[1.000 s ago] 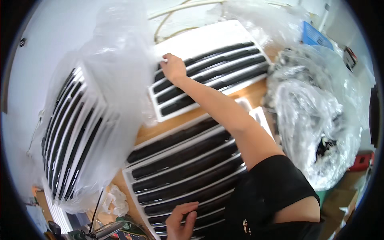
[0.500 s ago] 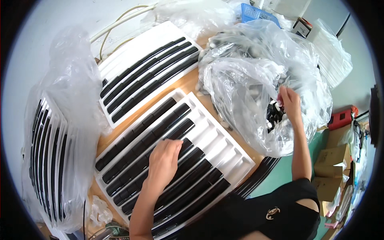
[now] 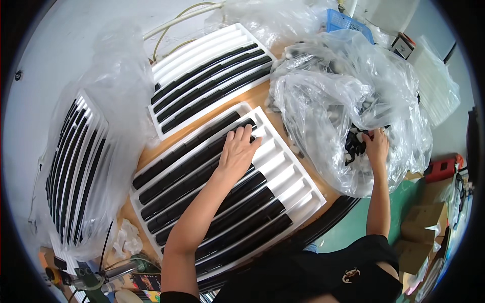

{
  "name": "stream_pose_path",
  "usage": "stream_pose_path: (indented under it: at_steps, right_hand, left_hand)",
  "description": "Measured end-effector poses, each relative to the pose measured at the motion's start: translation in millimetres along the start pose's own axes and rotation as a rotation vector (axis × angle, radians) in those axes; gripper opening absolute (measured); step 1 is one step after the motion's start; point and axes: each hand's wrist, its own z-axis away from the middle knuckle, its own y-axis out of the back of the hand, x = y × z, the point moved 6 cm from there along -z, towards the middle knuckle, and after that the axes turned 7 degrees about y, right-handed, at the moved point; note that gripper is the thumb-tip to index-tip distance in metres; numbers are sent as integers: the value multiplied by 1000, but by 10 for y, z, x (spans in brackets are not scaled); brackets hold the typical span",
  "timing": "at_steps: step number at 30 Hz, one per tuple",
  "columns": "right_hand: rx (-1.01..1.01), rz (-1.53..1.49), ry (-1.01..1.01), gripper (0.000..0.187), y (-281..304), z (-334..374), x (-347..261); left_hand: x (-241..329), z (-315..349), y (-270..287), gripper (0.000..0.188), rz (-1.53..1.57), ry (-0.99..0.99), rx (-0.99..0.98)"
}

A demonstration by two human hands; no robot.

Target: Attaching white caps to black plastic tubes and organizing them into a foam tray.

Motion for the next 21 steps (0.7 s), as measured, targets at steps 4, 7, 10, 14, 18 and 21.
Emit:
stream_pose_path:
  at_steps: [4,7,10,14,18,21]
  right_hand:
    - [262,-452,-110,15,271,207,111]
    - [283,-803,-262,10,535,423,59]
    - [246,-1217,-268,7,631,618,-347]
    - [-18,-1623,-298,8,447,904,-1275]
    - [-225,-1862,-356,12,305,1235,-2081]
    - [-290,-1932,-386,14,263,1381,-2420]
  left_hand:
    - [22,-51,2,13,22,-49,-17]
    - [16,-8,18,13,127,-34,-88]
    - [-37,1,187,20,444,261,-34]
    - [-147,427,335,29,1160,547,247]
    - [183,842,387,29,1839,1002,184]
    - [354,1054,415,31,1997,1027,336]
